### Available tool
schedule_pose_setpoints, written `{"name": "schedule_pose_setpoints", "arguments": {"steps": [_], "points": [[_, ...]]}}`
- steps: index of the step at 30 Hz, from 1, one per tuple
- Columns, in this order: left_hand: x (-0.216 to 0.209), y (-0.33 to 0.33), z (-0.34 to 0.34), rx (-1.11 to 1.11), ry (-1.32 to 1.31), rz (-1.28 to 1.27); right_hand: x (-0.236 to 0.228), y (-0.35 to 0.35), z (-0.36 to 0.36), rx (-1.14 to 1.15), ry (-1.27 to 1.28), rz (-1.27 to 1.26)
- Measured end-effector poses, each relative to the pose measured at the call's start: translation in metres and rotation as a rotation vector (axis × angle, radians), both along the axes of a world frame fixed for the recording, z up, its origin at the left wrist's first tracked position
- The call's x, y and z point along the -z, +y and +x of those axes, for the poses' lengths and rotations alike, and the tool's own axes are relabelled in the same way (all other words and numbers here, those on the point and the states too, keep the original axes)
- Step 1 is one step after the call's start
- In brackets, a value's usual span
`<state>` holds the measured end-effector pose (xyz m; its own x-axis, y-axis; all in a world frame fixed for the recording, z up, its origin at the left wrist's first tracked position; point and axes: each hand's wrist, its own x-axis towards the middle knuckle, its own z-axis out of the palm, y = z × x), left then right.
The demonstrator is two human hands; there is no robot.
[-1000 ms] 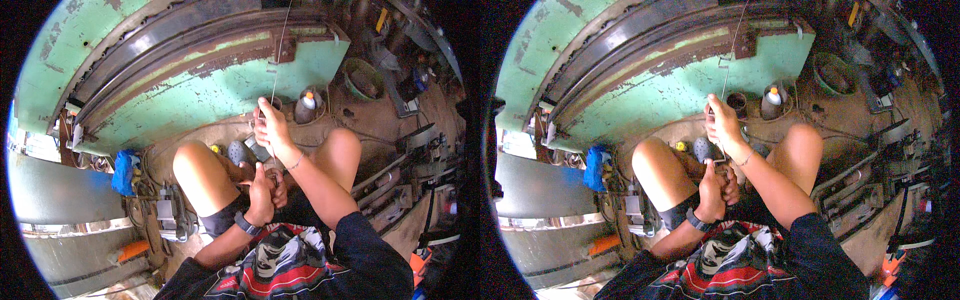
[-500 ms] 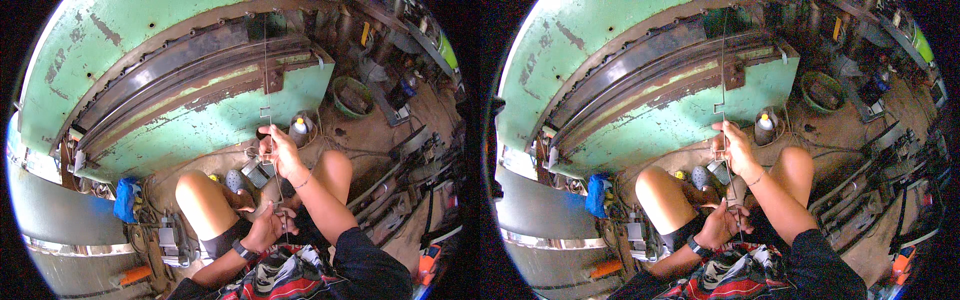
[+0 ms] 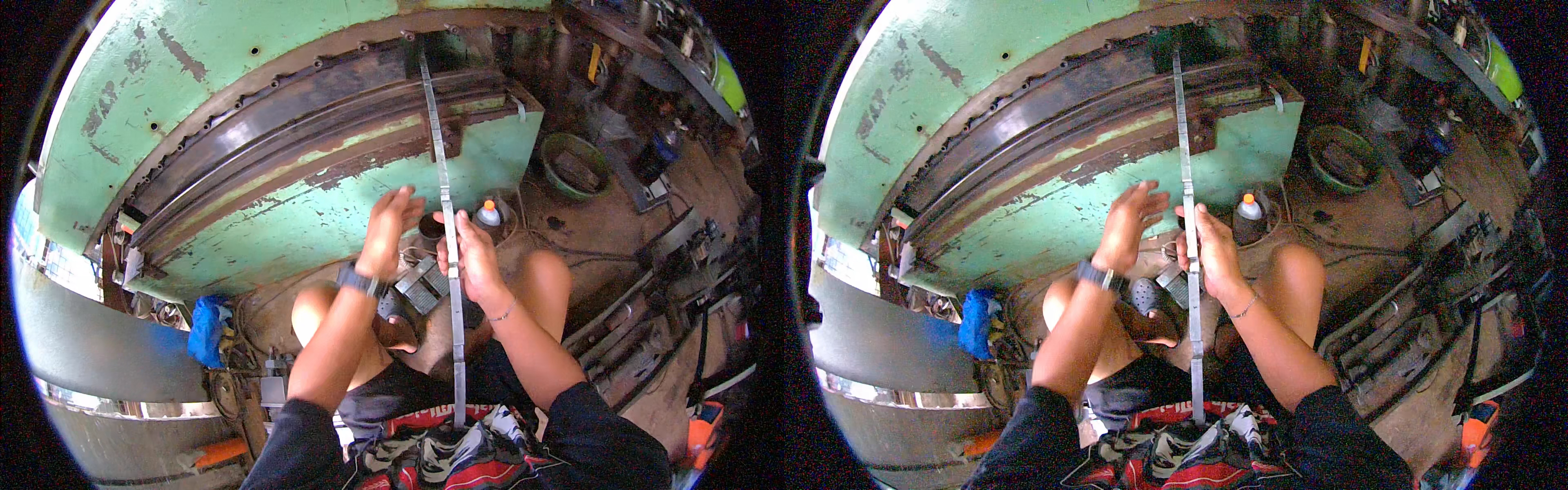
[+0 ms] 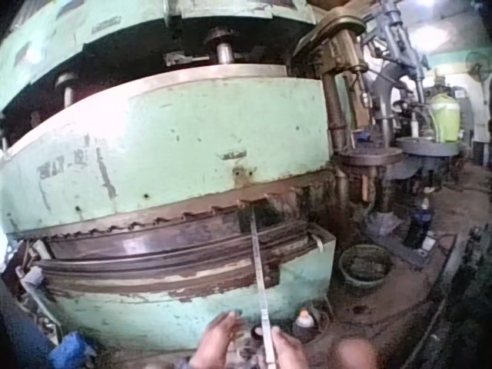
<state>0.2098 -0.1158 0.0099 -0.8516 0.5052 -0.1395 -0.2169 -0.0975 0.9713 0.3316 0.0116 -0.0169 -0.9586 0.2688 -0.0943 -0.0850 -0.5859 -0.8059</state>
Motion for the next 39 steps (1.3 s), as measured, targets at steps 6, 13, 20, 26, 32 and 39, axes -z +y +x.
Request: {"name": "schedule_pose_setpoints", "arguments": {"steps": [6, 13, 20, 26, 32, 39], "points": [[-0.02, 0.078, -0.051, 0.143, 0.007, -0.131, -0.003, 0.023, 0.007, -0.149, -0.054, 0.069], [-0.008, 0.103, -0.05, 0.049, -0.263, 0.24, 0.014, 0.023, 0.056, -0.123, -0.152, -0.229], [0.004, 0.108, -0.046, 0.124, -0.352, 0.271, 0.04, 0.006, 0.072, -0.162, -0.081, -0.476], [0.008, 0.095, -0.052, 0.309, -0.363, 0.202, 0.04, 0.008, 0.065, -0.305, 0.025, -0.617], [-0.002, 0.076, -0.052, 0.583, -0.436, 0.053, 0.037, 0.006, 0.057, -0.43, -0.12, -0.608], [-0.015, 0.078, -0.051, 0.521, -0.423, -0.017, 0.029, -0.011, 0.041, -0.505, -0.122, -0.586]]}}
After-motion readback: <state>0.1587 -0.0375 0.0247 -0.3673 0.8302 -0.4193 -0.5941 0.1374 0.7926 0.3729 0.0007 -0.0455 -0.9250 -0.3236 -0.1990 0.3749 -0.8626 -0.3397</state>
